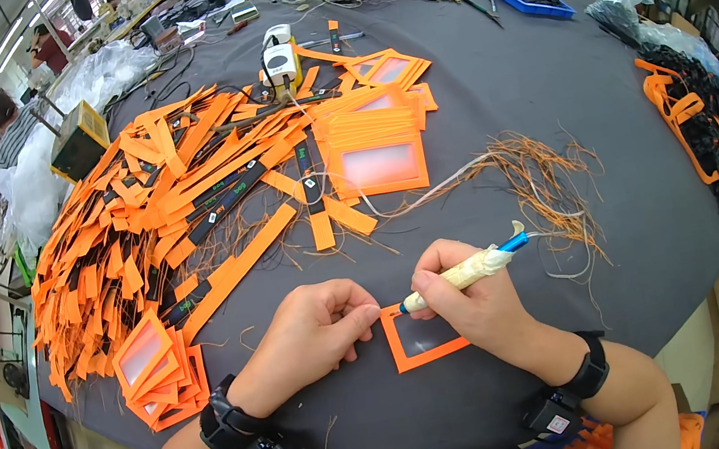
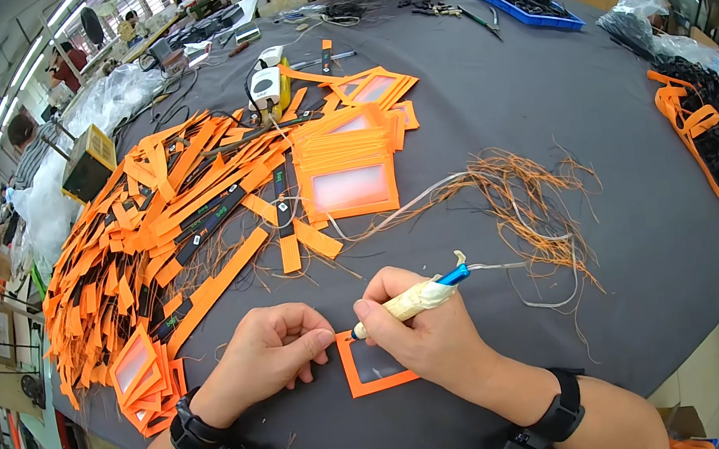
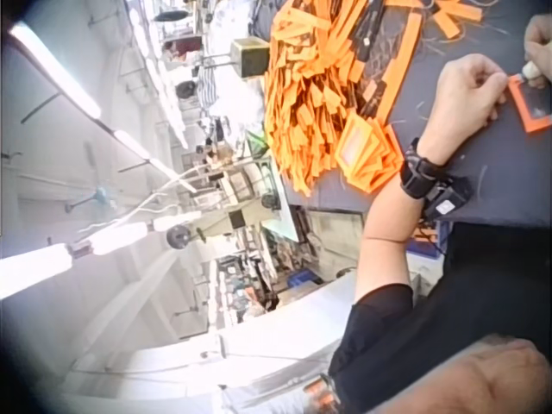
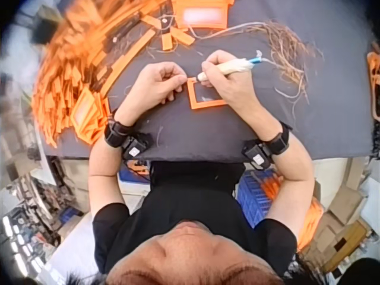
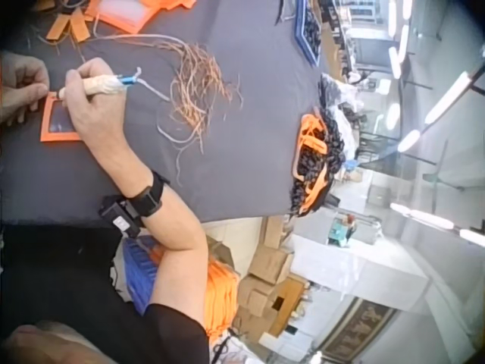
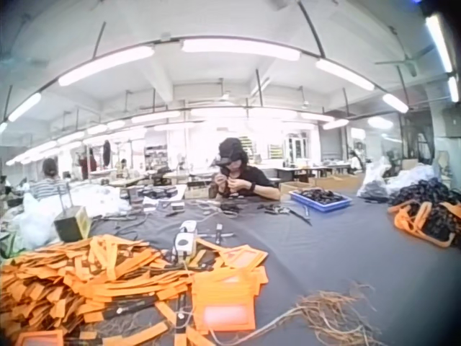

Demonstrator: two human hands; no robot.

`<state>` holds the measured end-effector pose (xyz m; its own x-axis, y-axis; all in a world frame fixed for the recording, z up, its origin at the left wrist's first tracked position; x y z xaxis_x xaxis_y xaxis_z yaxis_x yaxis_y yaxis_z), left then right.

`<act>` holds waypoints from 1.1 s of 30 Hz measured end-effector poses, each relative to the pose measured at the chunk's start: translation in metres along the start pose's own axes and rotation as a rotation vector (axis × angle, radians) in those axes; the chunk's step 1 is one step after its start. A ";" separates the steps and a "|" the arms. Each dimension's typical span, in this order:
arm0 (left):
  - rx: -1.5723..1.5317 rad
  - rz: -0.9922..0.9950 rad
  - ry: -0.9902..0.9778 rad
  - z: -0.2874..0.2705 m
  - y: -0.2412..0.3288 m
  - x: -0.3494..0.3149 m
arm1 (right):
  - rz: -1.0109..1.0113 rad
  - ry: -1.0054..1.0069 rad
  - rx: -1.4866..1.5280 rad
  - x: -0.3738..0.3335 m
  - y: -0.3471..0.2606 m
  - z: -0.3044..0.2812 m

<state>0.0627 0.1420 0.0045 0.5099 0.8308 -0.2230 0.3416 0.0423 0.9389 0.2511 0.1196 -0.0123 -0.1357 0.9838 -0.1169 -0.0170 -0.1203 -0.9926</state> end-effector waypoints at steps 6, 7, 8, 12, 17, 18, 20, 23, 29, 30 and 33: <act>-0.002 0.002 0.004 0.000 -0.001 0.000 | 0.004 -0.002 -0.003 0.000 0.000 0.001; -0.001 0.003 0.004 0.000 -0.001 0.000 | 0.007 -0.003 -0.005 0.000 0.000 0.001; -0.005 0.005 0.005 0.000 -0.001 0.001 | 0.009 -0.004 -0.008 0.000 0.000 0.000; -0.033 0.019 0.017 -0.002 -0.004 0.001 | 0.001 0.008 0.008 0.000 -0.002 0.000; 0.019 0.077 0.113 -0.014 -0.007 0.001 | 0.035 0.030 0.073 0.002 -0.002 -0.001; 0.105 0.140 0.180 -0.021 -0.008 0.001 | 0.037 0.019 0.113 0.003 -0.001 -0.002; 0.446 0.428 0.302 -0.037 -0.007 0.001 | 0.035 0.006 0.195 0.003 -0.001 -0.007; 1.003 0.593 0.581 -0.030 0.012 -0.008 | 0.004 0.071 0.447 0.005 -0.008 -0.016; 0.891 0.627 -0.005 0.030 0.026 -0.024 | -0.171 0.238 0.537 0.010 -0.031 -0.054; 0.889 0.649 -0.016 0.034 0.023 -0.024 | -0.177 0.262 0.569 0.012 -0.032 -0.061; 0.878 0.663 -0.064 0.036 0.023 -0.018 | -0.144 0.334 0.691 0.016 -0.029 -0.076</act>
<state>0.0892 0.1078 0.0209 0.8306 0.5117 0.2196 0.4144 -0.8314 0.3702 0.3246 0.1493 0.0120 0.2180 0.9707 -0.1013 -0.6402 0.0639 -0.7655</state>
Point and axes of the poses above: each hand's wrist, its own x-axis towards the middle knuckle, its own z-axis out of the palm, y = z × x, the point moved 2 cm from there along x, towards the middle knuckle, and after that the axes turned 10 degrees about z, right-handed, at the moved point
